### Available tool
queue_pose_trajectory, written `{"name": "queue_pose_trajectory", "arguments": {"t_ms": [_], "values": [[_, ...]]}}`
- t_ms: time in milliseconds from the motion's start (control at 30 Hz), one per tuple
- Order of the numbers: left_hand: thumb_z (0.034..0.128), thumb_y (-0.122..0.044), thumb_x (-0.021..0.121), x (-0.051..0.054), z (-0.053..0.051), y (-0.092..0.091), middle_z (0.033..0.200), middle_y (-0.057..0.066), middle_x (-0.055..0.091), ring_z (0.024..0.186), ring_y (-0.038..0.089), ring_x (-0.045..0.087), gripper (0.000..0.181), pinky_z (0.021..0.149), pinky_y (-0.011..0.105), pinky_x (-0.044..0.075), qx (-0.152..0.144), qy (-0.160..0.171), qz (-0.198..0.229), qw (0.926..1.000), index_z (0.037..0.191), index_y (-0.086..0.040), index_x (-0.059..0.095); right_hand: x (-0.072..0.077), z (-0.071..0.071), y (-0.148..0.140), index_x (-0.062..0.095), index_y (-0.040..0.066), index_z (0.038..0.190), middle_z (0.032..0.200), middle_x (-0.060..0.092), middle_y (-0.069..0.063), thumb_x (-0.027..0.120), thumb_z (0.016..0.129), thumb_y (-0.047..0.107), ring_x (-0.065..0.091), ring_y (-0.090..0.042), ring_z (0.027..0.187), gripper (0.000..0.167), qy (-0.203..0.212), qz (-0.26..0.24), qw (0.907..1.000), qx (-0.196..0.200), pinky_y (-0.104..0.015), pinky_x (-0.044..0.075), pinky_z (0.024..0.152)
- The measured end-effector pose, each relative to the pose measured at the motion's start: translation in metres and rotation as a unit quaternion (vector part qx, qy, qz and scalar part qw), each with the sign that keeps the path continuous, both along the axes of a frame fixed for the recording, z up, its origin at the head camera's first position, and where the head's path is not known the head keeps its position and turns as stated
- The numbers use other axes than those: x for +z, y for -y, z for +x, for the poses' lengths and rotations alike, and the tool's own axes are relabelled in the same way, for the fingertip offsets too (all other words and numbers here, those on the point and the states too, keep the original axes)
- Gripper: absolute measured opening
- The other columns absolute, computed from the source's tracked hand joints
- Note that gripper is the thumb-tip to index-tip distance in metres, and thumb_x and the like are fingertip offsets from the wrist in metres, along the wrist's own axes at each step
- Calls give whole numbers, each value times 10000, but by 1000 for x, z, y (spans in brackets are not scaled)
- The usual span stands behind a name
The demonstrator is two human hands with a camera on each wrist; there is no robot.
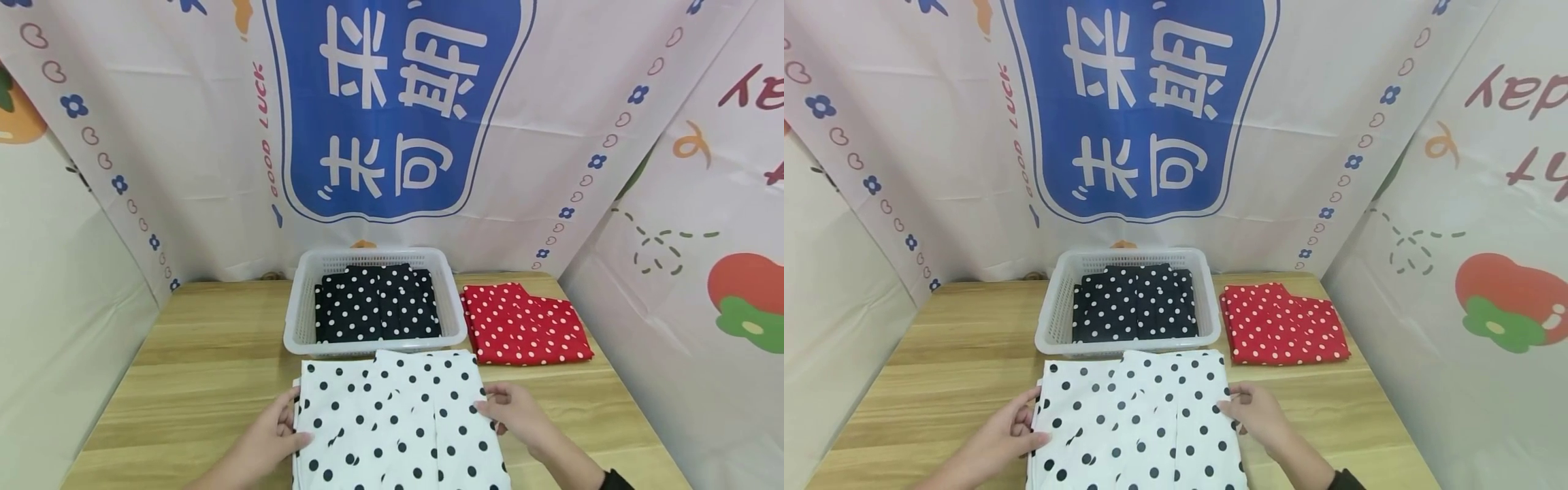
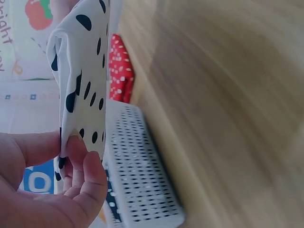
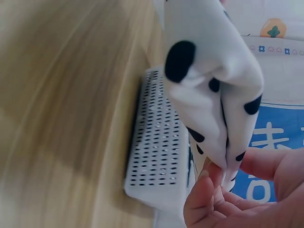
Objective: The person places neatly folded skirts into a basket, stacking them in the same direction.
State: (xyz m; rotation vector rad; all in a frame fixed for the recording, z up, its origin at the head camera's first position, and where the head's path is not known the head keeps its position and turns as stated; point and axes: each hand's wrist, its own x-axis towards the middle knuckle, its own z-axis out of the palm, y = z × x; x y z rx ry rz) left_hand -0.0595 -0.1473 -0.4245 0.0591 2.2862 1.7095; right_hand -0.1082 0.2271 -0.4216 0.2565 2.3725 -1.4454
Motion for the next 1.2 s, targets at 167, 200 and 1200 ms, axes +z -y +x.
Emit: {"name": "queue_pose_trajectory", "arguments": {"t_ms": [167, 200, 1200], "values": [[820, 99, 675, 18, -7, -1, 836, 89, 576, 664, 132, 561, 766, 593, 238, 506, 33, -159, -45, 9999, 1381, 251, 176, 20, -8, 0, 569, -129, 1204, 822, 687, -76, 671, 898, 66, 591, -186, 635, 377, -190, 1, 9998, -62, -291, 496, 554], [816, 101, 677, 21, -9, -2, 832, 91, 585, 667, 139, 573, 765, 595, 243, 515, 30, -194, -56, 9998, 1379, 252, 181, 22, -10, 0, 567, -131, 1207, 828, 690, -80, 675, 898, 63, 589, -188, 630, 380, -225, 24, 9997, -80, -292, 498, 551], [877, 35, 644, 41, -65, 13, 816, 103, 642, 671, 195, 612, 707, 632, 371, 565, 102, 106, -576, 9982, 1403, 223, 212, 39, -70, 13, 578, -83, 1232, 926, 683, -107, 684, 911, 157, 590, -211, 725, 414, -233, 80, 9997, 30, -299, 533, 658]]}}
